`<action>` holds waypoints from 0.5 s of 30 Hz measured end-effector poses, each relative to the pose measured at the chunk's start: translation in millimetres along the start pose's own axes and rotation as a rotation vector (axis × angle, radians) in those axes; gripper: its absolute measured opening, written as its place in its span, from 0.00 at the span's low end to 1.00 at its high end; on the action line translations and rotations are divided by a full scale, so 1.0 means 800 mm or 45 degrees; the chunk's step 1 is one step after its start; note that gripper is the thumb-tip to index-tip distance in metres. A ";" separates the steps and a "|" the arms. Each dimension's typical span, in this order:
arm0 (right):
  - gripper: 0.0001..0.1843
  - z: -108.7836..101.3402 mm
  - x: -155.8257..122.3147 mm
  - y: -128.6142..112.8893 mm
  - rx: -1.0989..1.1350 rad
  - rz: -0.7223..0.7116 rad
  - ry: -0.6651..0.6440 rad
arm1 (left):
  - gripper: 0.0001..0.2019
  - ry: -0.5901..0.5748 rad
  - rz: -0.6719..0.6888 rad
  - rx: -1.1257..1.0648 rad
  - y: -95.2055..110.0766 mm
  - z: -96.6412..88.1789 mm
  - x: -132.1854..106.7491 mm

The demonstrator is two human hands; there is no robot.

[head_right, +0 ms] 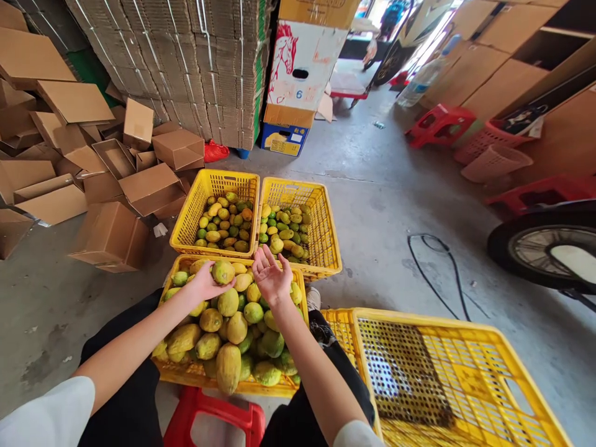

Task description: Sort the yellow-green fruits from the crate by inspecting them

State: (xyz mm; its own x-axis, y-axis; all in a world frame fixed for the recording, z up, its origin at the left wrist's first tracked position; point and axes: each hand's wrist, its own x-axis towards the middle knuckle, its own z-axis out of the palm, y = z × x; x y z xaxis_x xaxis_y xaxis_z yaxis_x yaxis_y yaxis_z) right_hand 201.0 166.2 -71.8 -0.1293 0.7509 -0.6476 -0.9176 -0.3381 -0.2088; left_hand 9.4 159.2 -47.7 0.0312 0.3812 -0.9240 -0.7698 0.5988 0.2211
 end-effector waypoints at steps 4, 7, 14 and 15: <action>0.23 -0.003 0.000 -0.001 0.085 0.013 0.107 | 0.28 -0.203 0.090 -0.121 0.025 0.007 -0.018; 0.18 0.000 -0.003 -0.004 0.137 -0.001 0.203 | 0.30 -0.438 0.297 -0.159 0.047 0.004 -0.034; 0.09 -0.011 0.013 -0.003 -0.439 0.017 0.177 | 0.26 -0.495 0.481 -0.030 0.072 -0.002 -0.029; 0.09 -0.015 0.018 0.001 -0.733 0.010 0.149 | 0.24 -0.449 0.462 0.059 0.069 -0.003 -0.022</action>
State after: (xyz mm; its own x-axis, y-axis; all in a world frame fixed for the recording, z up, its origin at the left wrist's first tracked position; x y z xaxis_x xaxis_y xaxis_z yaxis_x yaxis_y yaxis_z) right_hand 203.3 170.2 -90.4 -0.0626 0.6906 -0.7205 -0.5606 -0.6216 -0.5471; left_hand -34.7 183.8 -19.6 -0.0133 0.7804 -0.6251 -0.7421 0.4113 0.5293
